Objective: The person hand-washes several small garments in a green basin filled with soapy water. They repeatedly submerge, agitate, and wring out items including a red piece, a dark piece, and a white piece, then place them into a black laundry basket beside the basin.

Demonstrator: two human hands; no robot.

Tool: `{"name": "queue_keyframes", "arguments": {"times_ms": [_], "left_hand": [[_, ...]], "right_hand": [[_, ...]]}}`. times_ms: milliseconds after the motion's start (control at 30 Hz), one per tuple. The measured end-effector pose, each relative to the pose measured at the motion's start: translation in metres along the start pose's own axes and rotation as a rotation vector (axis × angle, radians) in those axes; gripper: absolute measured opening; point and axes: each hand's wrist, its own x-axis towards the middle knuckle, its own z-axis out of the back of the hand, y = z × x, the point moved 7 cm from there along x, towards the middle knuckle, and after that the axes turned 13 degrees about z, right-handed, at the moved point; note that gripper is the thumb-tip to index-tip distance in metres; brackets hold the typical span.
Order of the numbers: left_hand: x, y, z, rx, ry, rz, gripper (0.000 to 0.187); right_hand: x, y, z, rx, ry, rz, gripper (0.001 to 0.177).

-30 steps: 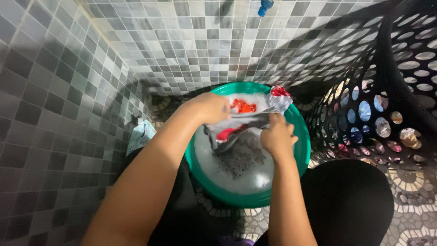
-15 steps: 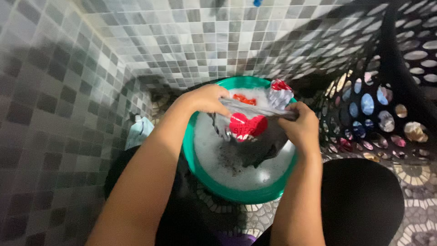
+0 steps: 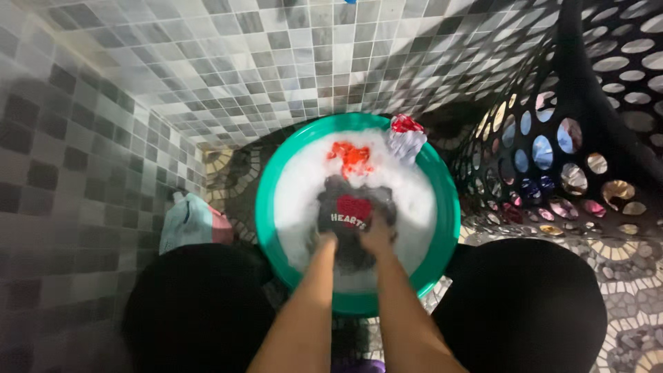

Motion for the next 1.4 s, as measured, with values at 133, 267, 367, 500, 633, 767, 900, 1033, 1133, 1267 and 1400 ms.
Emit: {"name": "queue_keyframes", "arguments": {"times_ms": [133,267,367,500,633,767,900,1033,1133,1267,1400], "left_hand": [[0.014,0.01,-0.013,-0.015,-0.059,0.084,0.049],[0.027,0.019,0.043,-0.187,-0.391,0.132,0.047],[0.029,0.029,0.039,-0.19,-0.35,0.053,0.046],[0.036,0.02,-0.02,-0.348,0.07,-0.069,0.045],[0.046,0.006,-0.035,-1.281,0.709,-0.177,0.045],[0.007,-0.025,-0.027,-1.642,1.493,-0.427,0.046],[0.015,-0.059,-0.047,-1.441,1.009,-0.027,0.045],[0.018,-0.06,-0.053,-1.44,0.848,-0.057,0.045],[0.028,-0.048,-0.032,-1.546,1.157,-0.298,0.045],[0.023,-0.047,-0.032,-1.401,1.113,-0.285,0.046],[0.007,-0.065,0.007,-0.773,0.396,-0.189,0.047]], "right_hand": [[0.003,-0.024,-0.032,0.157,0.462,-0.088,0.074],[0.026,-0.058,0.001,0.09,0.2,-0.255,0.065],[0.026,-0.029,-0.006,0.128,-0.021,-0.099,0.056],[-0.003,0.06,-0.06,0.678,0.138,0.024,0.044],[-0.027,0.158,-0.019,0.727,0.027,0.057,0.031],[-0.037,0.19,0.019,0.294,-0.169,0.293,0.034],[0.012,0.112,0.047,0.324,-0.632,0.171,0.034],[0.007,0.116,0.034,0.498,-0.604,0.01,0.026],[-0.026,0.198,0.036,0.125,-0.302,0.439,0.021],[-0.019,0.191,0.051,0.103,-0.35,0.343,0.023],[-0.011,0.105,0.109,-0.193,-0.516,-0.12,0.022]]}}
